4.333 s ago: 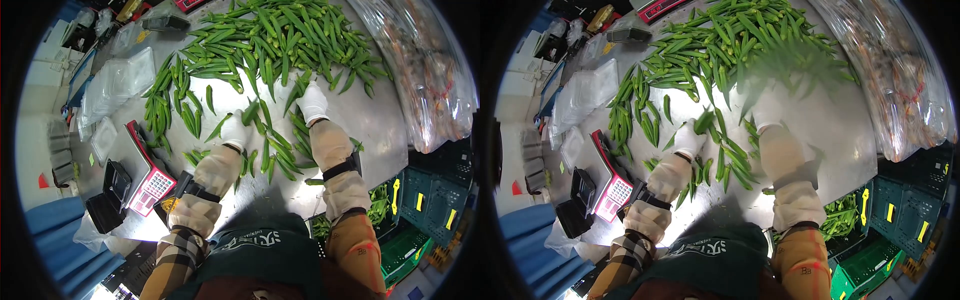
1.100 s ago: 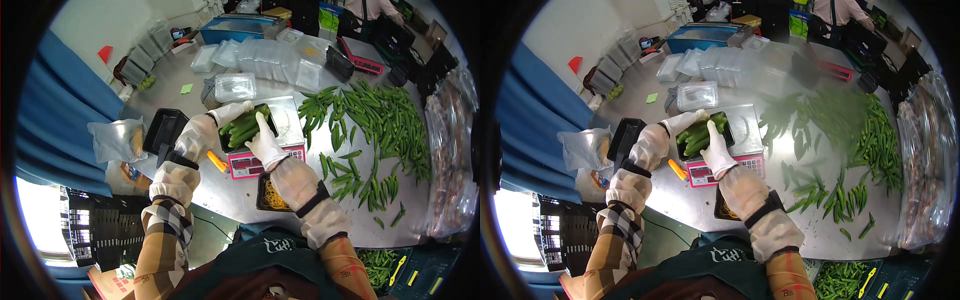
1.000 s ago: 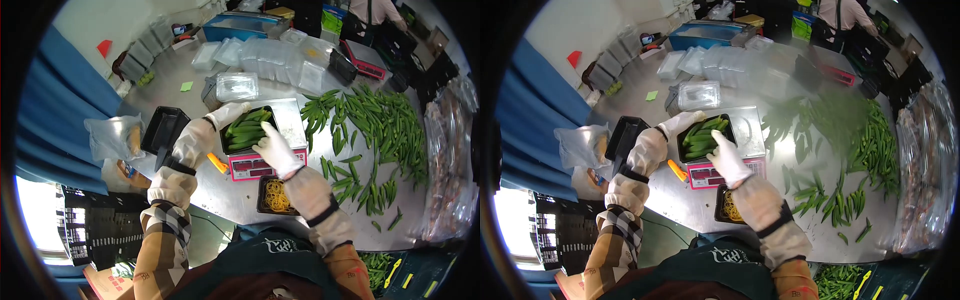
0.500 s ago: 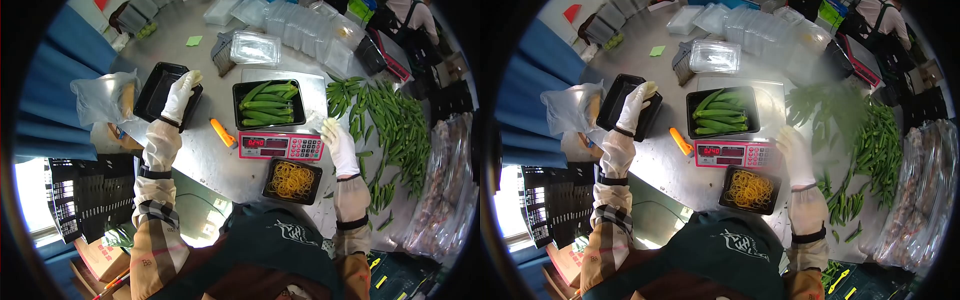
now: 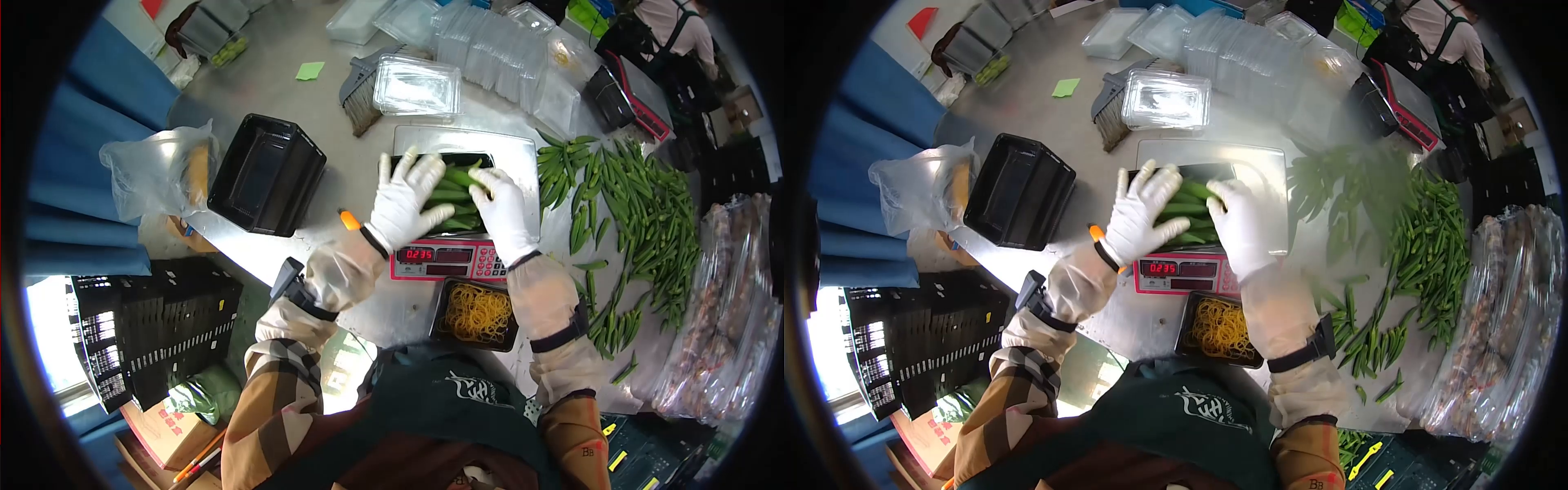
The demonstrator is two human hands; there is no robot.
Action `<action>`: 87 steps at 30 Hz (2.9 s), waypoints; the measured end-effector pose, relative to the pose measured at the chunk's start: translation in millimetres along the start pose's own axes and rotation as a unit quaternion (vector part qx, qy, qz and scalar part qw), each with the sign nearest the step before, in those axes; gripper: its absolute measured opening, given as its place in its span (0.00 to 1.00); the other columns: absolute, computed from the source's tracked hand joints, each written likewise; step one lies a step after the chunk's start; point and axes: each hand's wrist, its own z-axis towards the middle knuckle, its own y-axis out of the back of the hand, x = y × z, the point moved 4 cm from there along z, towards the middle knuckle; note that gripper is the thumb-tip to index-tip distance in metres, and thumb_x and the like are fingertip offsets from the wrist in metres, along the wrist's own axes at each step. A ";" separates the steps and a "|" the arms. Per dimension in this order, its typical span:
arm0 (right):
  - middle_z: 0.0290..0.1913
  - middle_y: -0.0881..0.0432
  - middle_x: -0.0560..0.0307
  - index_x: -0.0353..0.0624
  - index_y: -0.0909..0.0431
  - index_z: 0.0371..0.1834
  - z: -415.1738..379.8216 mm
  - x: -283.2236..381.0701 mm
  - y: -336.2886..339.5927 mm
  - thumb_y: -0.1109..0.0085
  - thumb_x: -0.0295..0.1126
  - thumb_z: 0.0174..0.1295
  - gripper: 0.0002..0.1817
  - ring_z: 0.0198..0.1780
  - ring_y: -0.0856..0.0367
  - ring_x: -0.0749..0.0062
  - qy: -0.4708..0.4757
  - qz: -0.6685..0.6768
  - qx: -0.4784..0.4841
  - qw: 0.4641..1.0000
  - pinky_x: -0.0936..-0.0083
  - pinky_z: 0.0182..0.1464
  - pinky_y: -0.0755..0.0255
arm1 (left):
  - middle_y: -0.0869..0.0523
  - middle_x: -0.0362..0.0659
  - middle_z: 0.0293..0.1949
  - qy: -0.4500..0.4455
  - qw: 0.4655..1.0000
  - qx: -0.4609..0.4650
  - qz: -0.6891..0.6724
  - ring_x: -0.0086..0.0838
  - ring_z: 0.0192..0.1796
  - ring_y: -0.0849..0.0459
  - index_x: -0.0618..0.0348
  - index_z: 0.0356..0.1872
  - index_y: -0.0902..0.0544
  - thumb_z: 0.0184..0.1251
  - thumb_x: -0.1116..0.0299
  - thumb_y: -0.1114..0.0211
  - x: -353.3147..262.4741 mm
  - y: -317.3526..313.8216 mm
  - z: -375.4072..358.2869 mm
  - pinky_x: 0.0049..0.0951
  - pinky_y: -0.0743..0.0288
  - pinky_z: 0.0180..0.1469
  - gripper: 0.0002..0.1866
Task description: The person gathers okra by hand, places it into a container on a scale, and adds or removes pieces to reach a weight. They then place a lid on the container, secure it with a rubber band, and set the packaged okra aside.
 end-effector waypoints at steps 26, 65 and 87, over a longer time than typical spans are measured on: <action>0.46 0.17 0.55 0.36 0.18 0.48 -101.6 -64.9 61.6 0.43 0.19 0.65 0.10 0.46 0.20 0.74 -0.156 0.155 -0.197 0.955 0.79 0.52 0.27 | 0.18 0.40 0.38 -0.001 0.993 -0.050 0.105 0.40 0.51 0.23 0.51 0.32 0.18 0.52 0.67 0.30 187.1 -59.7 126.4 0.43 0.30 0.54 0.07; 0.68 0.29 0.49 0.38 0.34 0.70 -7.9 -33.8 -7.6 0.49 0.24 0.71 0.23 0.70 0.34 0.63 -0.011 0.077 -0.125 0.989 0.75 0.73 0.46 | 0.15 0.50 0.47 0.262 0.884 -0.145 -0.358 0.38 0.50 0.17 0.62 0.51 0.19 0.73 0.75 0.45 77.3 -30.2 7.6 0.30 0.27 0.56 0.11; 0.55 0.21 0.46 0.34 0.25 0.60 9.7 -39.6 4.3 0.51 0.27 0.73 0.16 0.56 0.23 0.60 -0.075 -0.012 -0.111 0.991 0.75 0.63 0.33 | 0.16 0.49 0.37 0.197 0.907 -0.069 -0.365 0.40 0.41 0.17 0.60 0.40 0.17 0.73 0.72 0.46 79.3 -41.6 41.9 0.32 0.25 0.49 0.09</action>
